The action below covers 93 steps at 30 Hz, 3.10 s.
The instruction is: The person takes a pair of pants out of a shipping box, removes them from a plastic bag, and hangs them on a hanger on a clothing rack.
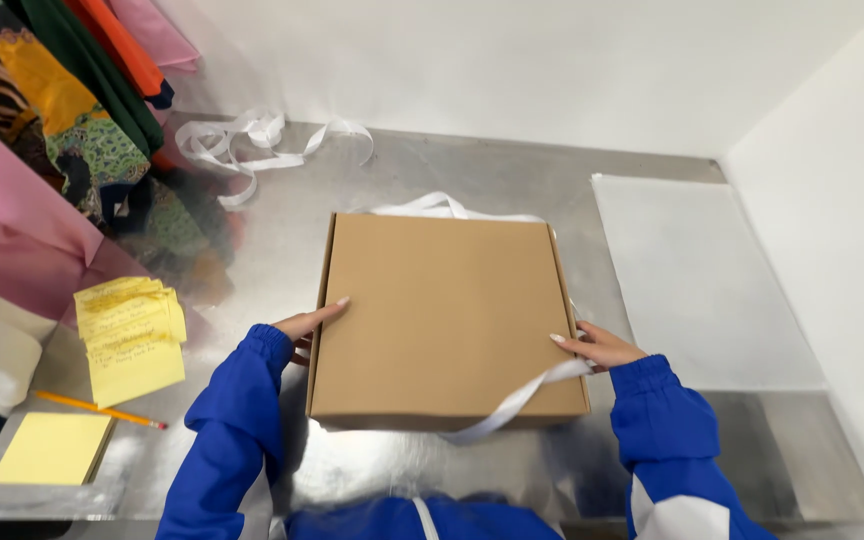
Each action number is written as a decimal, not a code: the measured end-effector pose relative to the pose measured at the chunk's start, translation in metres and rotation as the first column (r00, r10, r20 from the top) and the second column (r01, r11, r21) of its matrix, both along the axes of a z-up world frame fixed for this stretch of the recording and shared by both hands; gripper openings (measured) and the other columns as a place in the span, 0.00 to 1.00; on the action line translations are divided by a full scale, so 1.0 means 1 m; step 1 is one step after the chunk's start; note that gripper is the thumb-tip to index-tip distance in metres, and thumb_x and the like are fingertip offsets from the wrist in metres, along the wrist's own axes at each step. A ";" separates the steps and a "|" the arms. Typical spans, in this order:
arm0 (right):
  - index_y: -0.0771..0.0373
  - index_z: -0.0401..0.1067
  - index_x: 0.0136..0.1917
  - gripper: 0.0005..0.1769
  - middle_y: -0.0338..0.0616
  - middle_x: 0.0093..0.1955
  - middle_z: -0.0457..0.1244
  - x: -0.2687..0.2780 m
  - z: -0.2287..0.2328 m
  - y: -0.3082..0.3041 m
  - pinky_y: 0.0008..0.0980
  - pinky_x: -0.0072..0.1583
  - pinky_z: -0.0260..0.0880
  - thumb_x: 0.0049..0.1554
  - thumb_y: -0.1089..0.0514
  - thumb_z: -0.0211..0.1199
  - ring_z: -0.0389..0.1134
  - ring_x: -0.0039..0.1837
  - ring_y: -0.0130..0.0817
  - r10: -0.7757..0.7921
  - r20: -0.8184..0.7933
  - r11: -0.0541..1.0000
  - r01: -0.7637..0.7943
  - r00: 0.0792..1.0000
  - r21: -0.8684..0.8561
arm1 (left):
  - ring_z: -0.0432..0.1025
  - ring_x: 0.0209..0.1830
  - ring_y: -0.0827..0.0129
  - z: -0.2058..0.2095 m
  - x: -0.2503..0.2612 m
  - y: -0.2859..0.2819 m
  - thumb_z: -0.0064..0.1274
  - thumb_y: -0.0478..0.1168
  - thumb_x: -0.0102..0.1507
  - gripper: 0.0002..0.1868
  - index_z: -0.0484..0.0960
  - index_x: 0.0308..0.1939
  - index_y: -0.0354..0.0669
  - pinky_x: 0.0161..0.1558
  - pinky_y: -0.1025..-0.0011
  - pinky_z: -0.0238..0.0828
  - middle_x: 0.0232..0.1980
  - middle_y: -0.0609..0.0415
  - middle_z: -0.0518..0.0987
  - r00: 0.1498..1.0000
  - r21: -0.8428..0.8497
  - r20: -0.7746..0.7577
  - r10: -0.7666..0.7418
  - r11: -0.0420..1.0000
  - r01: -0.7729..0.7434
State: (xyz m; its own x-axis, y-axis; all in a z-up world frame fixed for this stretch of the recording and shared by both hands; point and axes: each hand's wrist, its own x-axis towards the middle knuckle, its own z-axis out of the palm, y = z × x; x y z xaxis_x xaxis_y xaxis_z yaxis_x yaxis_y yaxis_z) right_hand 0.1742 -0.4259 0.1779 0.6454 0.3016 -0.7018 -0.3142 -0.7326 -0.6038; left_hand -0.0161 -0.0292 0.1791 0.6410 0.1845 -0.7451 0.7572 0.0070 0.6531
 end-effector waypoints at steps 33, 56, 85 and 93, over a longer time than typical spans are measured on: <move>0.59 0.75 0.42 0.10 0.44 0.33 0.64 0.062 -0.187 -0.038 0.31 0.45 0.74 0.57 0.52 0.71 0.69 0.38 0.33 -0.500 0.273 0.792 0.306 0.822 0.529 | 0.78 0.47 0.59 -0.117 -0.007 0.091 0.64 0.64 0.54 0.38 0.77 0.61 0.52 0.49 0.65 0.77 0.53 0.53 0.81 0.442 -0.513 0.455 0.773 0.634 -0.579; 0.63 0.74 0.59 0.14 0.53 0.58 0.68 0.065 -0.112 0.090 0.38 0.61 0.74 0.58 0.67 0.65 0.71 0.60 0.46 -0.268 0.699 0.912 -0.060 0.663 0.407 | 0.79 0.50 0.63 -0.097 -0.044 0.085 0.62 0.62 0.57 0.33 0.77 0.61 0.53 0.52 0.67 0.79 0.54 0.53 0.82 0.183 -0.601 0.496 0.849 0.488 -0.633; 0.58 0.30 0.76 0.63 0.68 0.73 0.42 -0.043 0.000 0.062 0.77 0.69 0.46 0.48 0.41 0.74 0.51 0.75 0.65 -0.641 -0.340 0.269 0.616 0.688 0.741 | 0.77 0.49 0.49 -0.073 0.072 -0.043 0.58 0.77 0.50 0.52 0.72 0.69 0.52 0.46 0.56 0.78 0.55 0.44 0.80 0.696 -0.352 0.396 0.598 0.800 -0.486; 0.56 0.40 0.75 0.60 0.60 0.70 0.47 -0.015 -0.029 -0.009 0.68 0.70 0.55 0.44 0.37 0.74 0.57 0.71 0.60 -0.769 -0.517 -0.094 0.734 0.375 0.673 | 0.73 0.62 0.44 -0.129 0.144 -0.045 0.41 0.69 0.67 0.40 0.71 0.69 0.42 0.53 0.42 0.75 0.64 0.38 0.76 0.794 -0.357 0.550 0.259 0.932 -0.056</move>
